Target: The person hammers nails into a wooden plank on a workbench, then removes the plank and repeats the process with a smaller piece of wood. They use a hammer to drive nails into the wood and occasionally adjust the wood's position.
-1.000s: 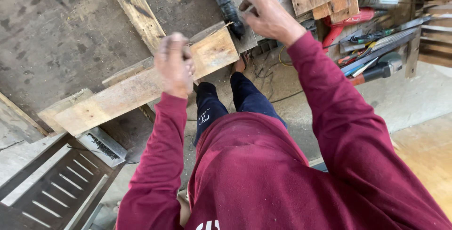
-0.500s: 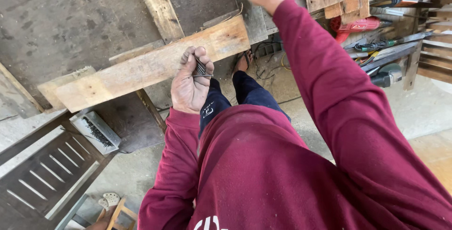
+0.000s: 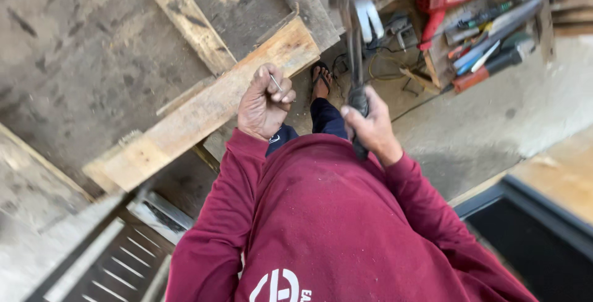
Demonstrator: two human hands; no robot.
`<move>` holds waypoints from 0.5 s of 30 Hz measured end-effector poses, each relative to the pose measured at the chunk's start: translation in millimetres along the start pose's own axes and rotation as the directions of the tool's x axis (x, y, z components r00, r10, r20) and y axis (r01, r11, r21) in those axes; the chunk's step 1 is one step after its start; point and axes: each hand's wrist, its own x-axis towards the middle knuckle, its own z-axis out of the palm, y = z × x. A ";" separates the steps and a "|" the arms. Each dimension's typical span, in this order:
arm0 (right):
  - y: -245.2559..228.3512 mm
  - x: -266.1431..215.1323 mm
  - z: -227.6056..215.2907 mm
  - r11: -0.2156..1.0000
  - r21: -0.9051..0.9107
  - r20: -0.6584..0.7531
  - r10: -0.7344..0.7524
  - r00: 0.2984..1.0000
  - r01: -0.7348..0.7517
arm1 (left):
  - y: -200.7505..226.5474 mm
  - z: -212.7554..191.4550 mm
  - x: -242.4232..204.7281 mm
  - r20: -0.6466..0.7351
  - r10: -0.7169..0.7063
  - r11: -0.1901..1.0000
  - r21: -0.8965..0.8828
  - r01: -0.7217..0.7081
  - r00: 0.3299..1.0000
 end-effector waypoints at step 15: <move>91.3 -79.6 108.7 0.849 0.524 -0.214 0.060 0.975 0.063 | 49.1 -4.5 76.7 0.176 -0.032 0.305 0.939 -0.158 0.984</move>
